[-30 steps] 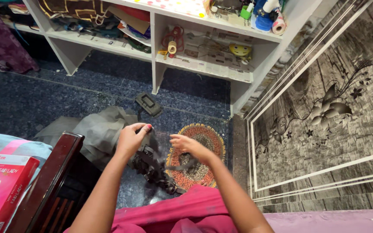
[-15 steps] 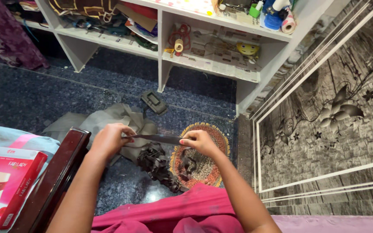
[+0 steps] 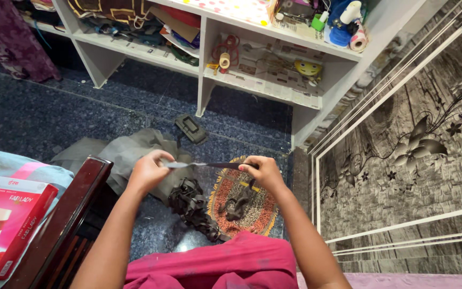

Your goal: The person straightens and untangles a collection of dark nylon straps, turning them over and pulling them through their hands.

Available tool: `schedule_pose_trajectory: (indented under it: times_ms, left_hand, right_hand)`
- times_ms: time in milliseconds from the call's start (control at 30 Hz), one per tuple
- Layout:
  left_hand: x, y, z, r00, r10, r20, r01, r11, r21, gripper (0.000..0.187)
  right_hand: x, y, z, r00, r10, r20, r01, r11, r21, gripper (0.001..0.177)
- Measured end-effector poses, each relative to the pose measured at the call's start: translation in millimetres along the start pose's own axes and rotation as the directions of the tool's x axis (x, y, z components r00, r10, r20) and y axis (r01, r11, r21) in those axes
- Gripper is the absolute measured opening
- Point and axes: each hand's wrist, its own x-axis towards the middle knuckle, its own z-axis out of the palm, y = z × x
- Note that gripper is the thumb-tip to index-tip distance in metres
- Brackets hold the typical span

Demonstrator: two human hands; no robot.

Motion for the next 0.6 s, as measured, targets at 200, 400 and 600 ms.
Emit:
schedule_pose_trajectory:
  times_ms: [200, 400, 600]
  left_hand:
    - [-9.1, 18.2, -6.0, 0.985, 0.052, 0.162, -0.1, 0.946, 0.307, 0.025]
    - [-4.0, 9.1, -12.4, 0.992, 0.037, 0.118, -0.064, 0.971, 0.232, 0.046]
    - [-5.9, 20.5, -25.3, 0.993, -0.068, -0.091, 0.091, 0.955, 0.281, 0.047]
  right_hand:
    - [14.0, 62.1, 4.0, 0.989, -0.038, 0.144, -0.002, 0.964, 0.266, 0.026]
    - [1.6, 84.5, 6.9, 0.912, -0.082, 0.401, -0.304, 0.519, 0.799, 0.04]
    - [-18.5, 63.6, 14.0, 0.84, 0.035, 0.542, -0.41, 0.695, 0.591, 0.035]
